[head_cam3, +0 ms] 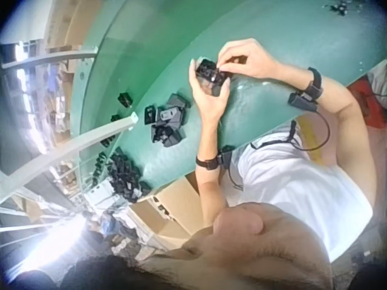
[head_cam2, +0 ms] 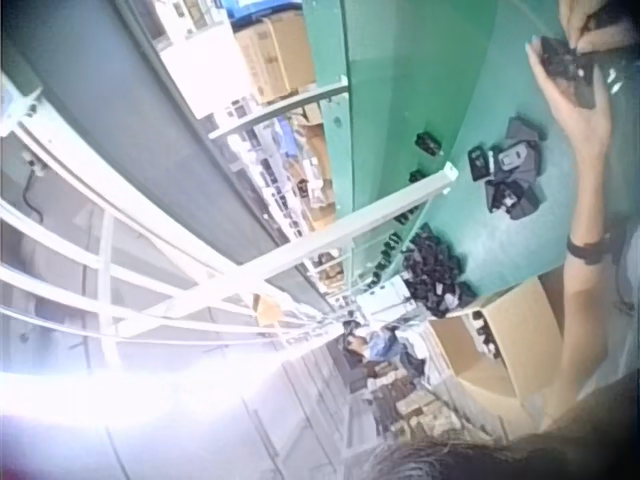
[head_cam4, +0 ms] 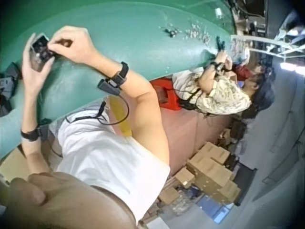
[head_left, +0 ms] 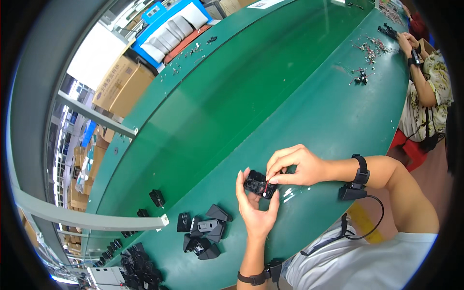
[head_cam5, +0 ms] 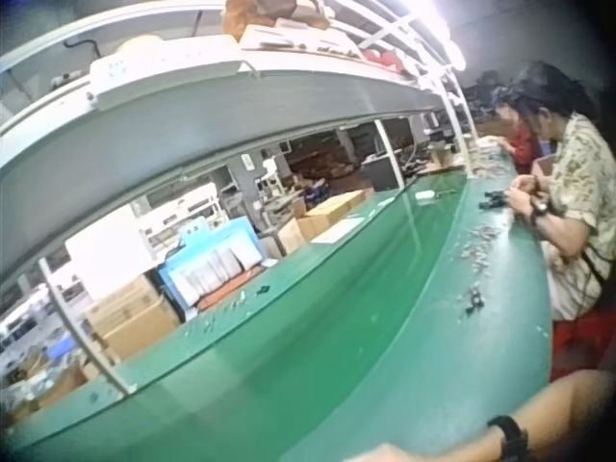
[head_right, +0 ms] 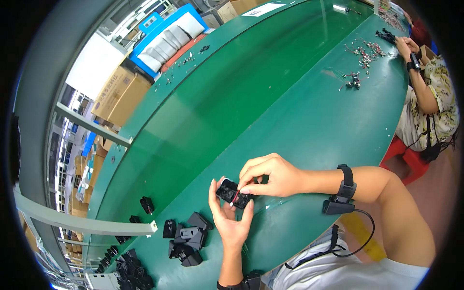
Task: The person assembles small black electronic devices at a green workbench. They pick up a device casing, insert a small circuit board or component, and secure it by hand. The person repeats this process for multiple units, placing the finished items in a row on the table.
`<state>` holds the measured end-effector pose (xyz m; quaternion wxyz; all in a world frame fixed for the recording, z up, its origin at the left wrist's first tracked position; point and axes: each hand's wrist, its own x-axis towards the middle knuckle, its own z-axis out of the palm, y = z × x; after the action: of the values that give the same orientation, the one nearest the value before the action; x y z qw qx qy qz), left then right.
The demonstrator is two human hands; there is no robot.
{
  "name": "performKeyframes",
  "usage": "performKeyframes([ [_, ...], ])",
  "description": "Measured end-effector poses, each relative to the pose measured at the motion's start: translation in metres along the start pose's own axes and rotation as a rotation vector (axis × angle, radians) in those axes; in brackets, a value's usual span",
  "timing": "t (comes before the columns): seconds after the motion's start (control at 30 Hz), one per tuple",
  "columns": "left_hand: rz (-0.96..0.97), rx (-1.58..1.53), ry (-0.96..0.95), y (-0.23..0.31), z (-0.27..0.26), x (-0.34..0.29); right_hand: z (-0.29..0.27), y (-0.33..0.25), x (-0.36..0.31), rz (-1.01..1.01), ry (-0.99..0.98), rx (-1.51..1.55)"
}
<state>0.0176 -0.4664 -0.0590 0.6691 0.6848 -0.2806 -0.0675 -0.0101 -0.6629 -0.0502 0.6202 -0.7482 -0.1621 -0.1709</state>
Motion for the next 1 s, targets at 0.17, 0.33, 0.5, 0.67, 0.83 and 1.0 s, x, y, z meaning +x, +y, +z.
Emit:
performKeyframes([
  [0.17, 0.110, 0.108, -0.080, 0.003, -0.006, -0.001, 0.007, -0.013, -0.004, -0.253, 0.017, -0.197],
  [0.33, 0.189, 0.194, -0.059, 0.001, -0.012, 0.002, 0.008, -0.020, -0.002, -0.273, 0.007, -0.230],
  [0.5, 0.155, 0.281, -0.108, 0.000, -0.021, 0.001, 0.005, -0.020, -0.001, -0.309, -0.015, -0.257],
  [0.67, 0.034, 0.151, -0.088, 0.002, -0.017, 0.007, -0.001, -0.022, 0.001, -0.315, -0.055, -0.251],
  [0.83, 0.113, 0.274, -0.111, 0.000, -0.022, 0.002, 0.004, -0.012, -0.002, -0.271, -0.106, -0.175],
  [1.0, 0.234, 0.386, -0.084, 0.004, -0.019, 0.005, 0.000, -0.007, -0.004, -0.200, -0.190, -0.167],
])
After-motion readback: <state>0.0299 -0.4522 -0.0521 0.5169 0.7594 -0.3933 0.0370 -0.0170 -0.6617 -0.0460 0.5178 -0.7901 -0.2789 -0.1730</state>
